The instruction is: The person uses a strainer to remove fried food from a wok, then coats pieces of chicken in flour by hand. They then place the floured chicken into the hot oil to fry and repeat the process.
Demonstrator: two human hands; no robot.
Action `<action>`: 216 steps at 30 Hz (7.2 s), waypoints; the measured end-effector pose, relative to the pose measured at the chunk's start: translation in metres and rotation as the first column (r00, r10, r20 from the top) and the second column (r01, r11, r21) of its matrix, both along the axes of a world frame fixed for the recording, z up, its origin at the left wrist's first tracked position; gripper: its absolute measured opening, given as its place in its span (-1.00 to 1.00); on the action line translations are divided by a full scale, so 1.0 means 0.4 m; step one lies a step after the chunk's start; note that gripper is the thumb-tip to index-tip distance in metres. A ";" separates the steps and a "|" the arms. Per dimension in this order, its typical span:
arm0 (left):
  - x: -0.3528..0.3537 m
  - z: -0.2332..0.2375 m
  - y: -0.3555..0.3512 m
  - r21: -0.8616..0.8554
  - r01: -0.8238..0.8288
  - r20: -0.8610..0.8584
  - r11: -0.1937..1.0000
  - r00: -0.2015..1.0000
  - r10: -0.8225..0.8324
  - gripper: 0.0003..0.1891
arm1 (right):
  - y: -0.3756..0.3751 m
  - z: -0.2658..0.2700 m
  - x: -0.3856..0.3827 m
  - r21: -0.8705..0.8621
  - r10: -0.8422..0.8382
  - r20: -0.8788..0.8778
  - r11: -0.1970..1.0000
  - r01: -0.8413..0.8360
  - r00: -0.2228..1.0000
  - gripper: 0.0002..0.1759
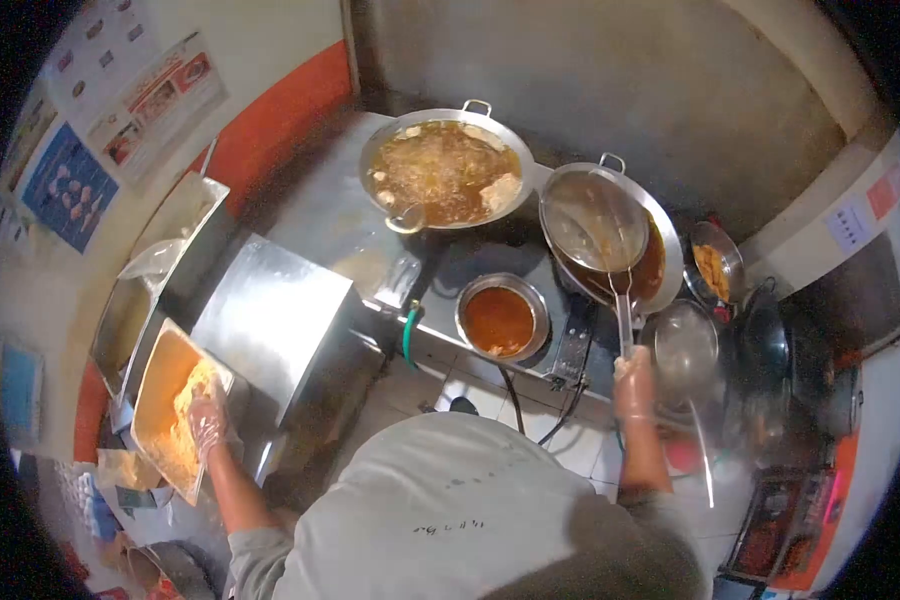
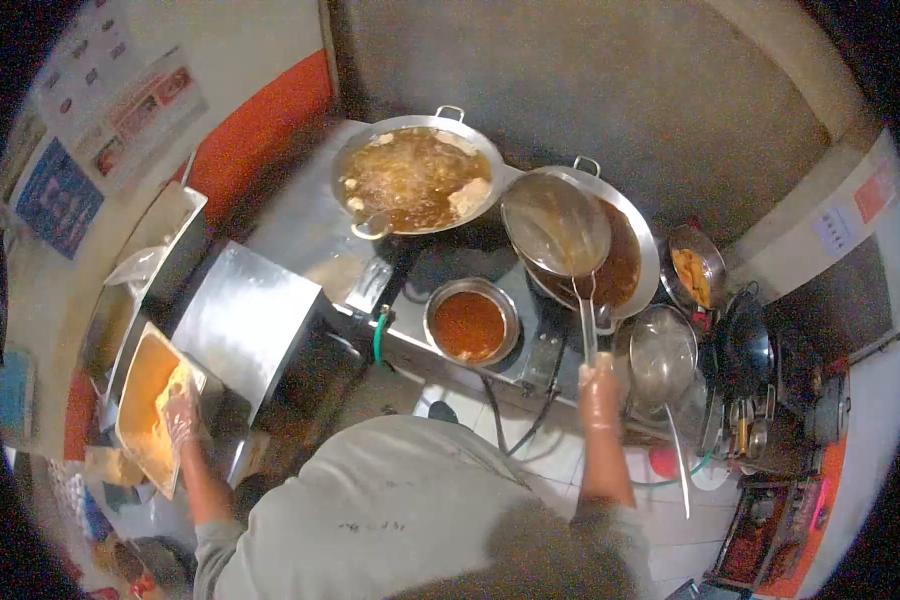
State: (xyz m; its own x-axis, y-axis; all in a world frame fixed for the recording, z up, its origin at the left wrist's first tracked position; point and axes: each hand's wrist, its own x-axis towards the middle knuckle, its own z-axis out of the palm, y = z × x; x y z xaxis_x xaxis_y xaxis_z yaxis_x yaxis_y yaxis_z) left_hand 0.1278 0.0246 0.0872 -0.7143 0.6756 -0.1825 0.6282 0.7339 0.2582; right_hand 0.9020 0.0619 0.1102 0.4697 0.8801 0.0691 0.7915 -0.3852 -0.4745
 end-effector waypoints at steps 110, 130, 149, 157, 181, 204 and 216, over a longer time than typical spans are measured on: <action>-0.068 0.192 -0.416 -0.020 0.314 0.038 0.949 0.949 -0.314 -0.31 | -0.011 0.000 -1.739 -0.163 0.931 0.349 -0.053 -0.985 -0.107 -0.63; 0.039 0.090 -0.282 0.181 0.396 -0.200 0.900 0.911 -0.361 -0.79 | 0.136 -0.010 -1.602 -0.077 0.913 0.407 -0.006 -0.997 -0.036 -0.71; -0.038 0.042 0.240 -0.025 -0.164 0.350 0.986 0.923 0.162 0.09 | 0.580 -0.028 -1.671 -0.600 0.973 -0.148 0.054 -0.798 0.177 -0.20; -0.075 0.000 0.316 0.065 -0.012 0.457 0.998 0.889 -0.019 -0.06 | 0.536 -0.088 -1.791 -0.427 0.922 -0.295 -0.362 -0.828 -0.251 0.01; -0.022 0.006 0.260 0.458 -0.229 0.651 0.859 0.745 -0.148 0.06 | 0.528 0.009 -1.619 -0.154 0.878 -0.457 0.080 -0.985 0.143 -0.08; -0.026 -0.001 0.239 0.316 -0.008 0.547 0.949 0.818 -0.176 0.08 | 0.628 0.023 -1.638 -0.178 0.900 -0.434 -0.046 -0.983 0.036 0.04; -0.088 -0.034 0.313 -0.013 -0.064 0.414 0.998 0.908 0.064 -0.04 | 0.604 -0.026 -1.702 -0.450 0.881 -0.472 -0.200 -0.870 0.042 0.28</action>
State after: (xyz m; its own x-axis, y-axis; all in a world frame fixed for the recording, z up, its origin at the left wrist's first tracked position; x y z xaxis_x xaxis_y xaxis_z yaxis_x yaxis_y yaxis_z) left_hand 0.0926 0.1498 0.0736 -0.6165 0.6315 -0.4704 0.4168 0.7685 0.4854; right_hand 0.2213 0.3035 0.0998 -0.7800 0.2671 -0.5659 0.6013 0.5702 -0.5597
